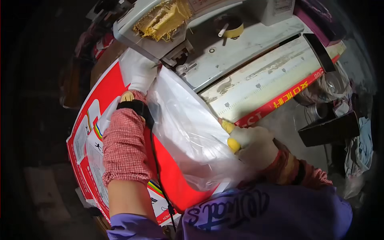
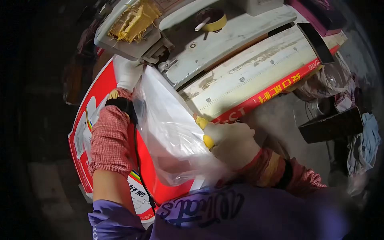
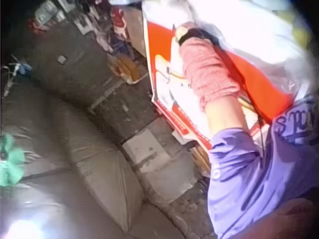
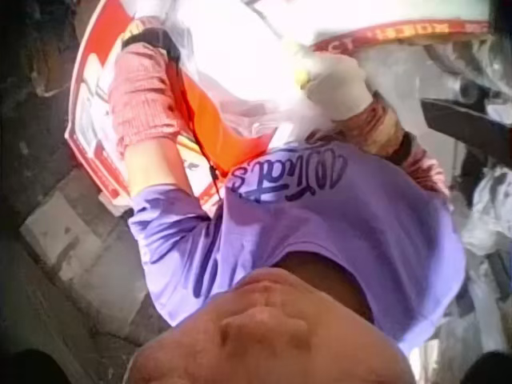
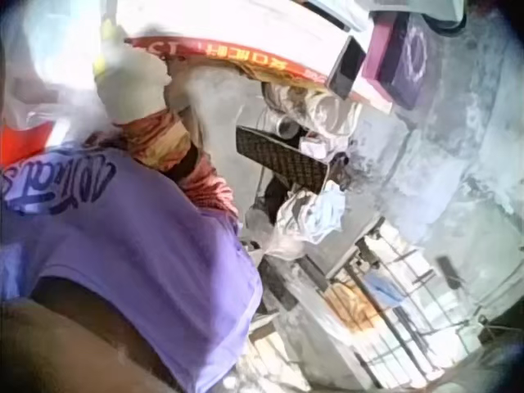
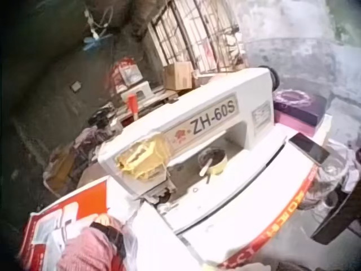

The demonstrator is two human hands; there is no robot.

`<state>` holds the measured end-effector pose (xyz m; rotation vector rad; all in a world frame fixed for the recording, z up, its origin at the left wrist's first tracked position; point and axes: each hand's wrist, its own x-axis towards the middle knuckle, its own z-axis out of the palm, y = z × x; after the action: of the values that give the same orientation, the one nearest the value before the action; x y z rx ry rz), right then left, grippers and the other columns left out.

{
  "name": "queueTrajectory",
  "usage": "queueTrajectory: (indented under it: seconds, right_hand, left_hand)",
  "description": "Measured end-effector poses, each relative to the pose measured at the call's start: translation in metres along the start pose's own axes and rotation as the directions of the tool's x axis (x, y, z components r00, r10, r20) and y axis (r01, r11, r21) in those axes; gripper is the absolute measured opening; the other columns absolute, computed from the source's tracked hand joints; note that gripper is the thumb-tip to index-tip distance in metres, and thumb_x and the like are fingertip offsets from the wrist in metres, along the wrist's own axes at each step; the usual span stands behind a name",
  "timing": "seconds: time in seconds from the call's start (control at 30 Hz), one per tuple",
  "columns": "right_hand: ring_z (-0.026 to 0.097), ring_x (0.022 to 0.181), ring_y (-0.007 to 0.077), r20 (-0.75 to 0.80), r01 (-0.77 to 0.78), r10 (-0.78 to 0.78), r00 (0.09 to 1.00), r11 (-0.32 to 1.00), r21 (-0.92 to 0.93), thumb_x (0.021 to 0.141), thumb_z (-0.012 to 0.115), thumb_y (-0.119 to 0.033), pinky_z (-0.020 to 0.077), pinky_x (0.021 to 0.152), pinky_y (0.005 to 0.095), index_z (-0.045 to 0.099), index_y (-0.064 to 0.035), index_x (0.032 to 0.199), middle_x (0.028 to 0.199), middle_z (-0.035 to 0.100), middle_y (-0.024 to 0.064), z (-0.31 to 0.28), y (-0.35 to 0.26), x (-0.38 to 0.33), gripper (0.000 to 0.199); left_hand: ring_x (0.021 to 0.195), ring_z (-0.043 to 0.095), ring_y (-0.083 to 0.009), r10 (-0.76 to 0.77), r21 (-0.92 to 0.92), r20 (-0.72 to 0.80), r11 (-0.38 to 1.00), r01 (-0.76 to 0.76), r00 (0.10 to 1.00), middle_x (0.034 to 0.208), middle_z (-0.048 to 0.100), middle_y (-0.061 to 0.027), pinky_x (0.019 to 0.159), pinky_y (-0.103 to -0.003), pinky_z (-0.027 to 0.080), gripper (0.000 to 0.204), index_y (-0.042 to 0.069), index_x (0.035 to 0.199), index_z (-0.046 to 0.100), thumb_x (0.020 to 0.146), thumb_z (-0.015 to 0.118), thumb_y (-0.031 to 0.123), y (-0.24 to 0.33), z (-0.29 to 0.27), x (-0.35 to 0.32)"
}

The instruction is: Using an industrial sewing machine to seal the openings of plastic-lined woven fertilizer bags.

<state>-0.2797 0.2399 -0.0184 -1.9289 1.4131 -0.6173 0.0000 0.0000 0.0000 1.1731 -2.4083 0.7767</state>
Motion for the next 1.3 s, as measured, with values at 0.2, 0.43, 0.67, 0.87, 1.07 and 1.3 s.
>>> queueTrajectory:
  seconds: [0.2, 0.43, 0.67, 0.87, 1.07, 1.3]
  right_hand:
    - [0.058, 0.055, 0.023, 0.003, 0.239, -0.243, 0.97, 0.954, -0.18, 0.081, 0.046, -0.013, 0.0447, 0.049, 0.0352, 0.051, -0.0066, 0.119, 0.059, 0.056, 0.0065, 0.006, 0.002, 0.01, 0.039]
    - [0.059, 0.055, 0.0231, 0.152, 0.146, -0.112, 0.982, 0.963, -0.229, 0.081, 0.045, -0.013, 0.0449, 0.048, 0.0371, 0.047, -0.0066, 0.123, 0.06, 0.058, 0.008, -0.003, -0.001, -0.002, 0.042]
    - [0.058, 0.052, 0.0242, 0.32, 0.121, -0.004, 0.948, 0.929, -0.349, 0.075, 0.052, -0.016, 0.0447, 0.045, 0.0374, 0.048, -0.0085, 0.123, 0.058, 0.057, 0.0078, -0.016, -0.011, -0.028, 0.048]
    - [0.055, 0.048, 0.0261, -0.134, 0.311, -0.359, 0.924, 0.906, -0.288, 0.074, 0.052, -0.013, 0.0408, 0.041, 0.0365, 0.05, -0.0015, 0.116, 0.055, 0.051, 0.0065, 0.013, 0.007, 0.024, 0.044]
    - [0.063, 0.057, 0.0273, -0.083, 0.226, -0.313, 0.946, 0.822, -0.523, 0.064, 0.061, -0.005, 0.0468, 0.042, 0.0375, 0.065, -0.0065, 0.072, 0.061, 0.061, 0.0115, 0.036, -0.054, 0.148, 0.009]
    - [0.064, 0.078, 0.0324, 0.258, 0.059, 0.028, 0.966, 0.944, -0.325, 0.075, 0.052, -0.012, 0.0503, 0.062, 0.0436, 0.065, -0.0031, 0.09, 0.083, 0.064, 0.0177, 0.013, -0.072, 0.17, 0.022]
  left_hand:
    - [0.075, 0.057, -0.0295, -0.304, -0.084, 0.314, 0.935, 0.345, 0.899, 0.076, 0.061, -0.0118, 0.064, -0.035, 0.045, 0.013, 0.008, 0.077, 0.066, 0.072, 0.061, 0.019, -0.006, 0.004, -0.008]
    - [0.084, 0.058, -0.0218, -0.278, -0.127, 0.809, 0.777, 0.616, 0.518, 0.091, 0.061, -0.0123, 0.079, -0.027, 0.042, 0.029, 0.011, 0.112, 0.059, 0.085, 0.054, 0.022, 0.007, -0.038, -0.014]
    - [0.076, 0.057, -0.0246, -0.197, -0.396, 0.681, 0.712, 0.58, 0.705, 0.082, 0.061, -0.0139, 0.07, -0.029, 0.044, 0.018, 0.001, 0.094, 0.062, 0.082, 0.05, 0.005, 0.032, -0.031, -0.016]
    - [0.081, 0.058, -0.0356, -0.238, 0.053, 0.279, 0.971, 0.233, 0.93, 0.084, 0.061, -0.0198, 0.072, -0.04, 0.046, 0.019, 0.007, 0.088, 0.063, 0.075, 0.055, 0.018, -0.003, 0.003, 0.027]
    - [0.094, 0.056, -0.036, -0.205, -0.468, 0.2, 0.839, 0.277, 0.958, 0.096, 0.061, -0.0209, 0.079, -0.038, 0.045, 0.033, 0.004, 0.101, 0.06, 0.078, 0.055, 0.026, -0.124, 0.027, 0.06]
    - [0.089, 0.056, -0.0379, -0.24, -0.074, 0.623, 0.929, 0.362, 0.745, 0.092, 0.06, -0.023, 0.075, -0.04, 0.045, 0.03, -0.001, 0.101, 0.058, 0.083, 0.048, 0.022, -0.119, -0.045, 0.106]
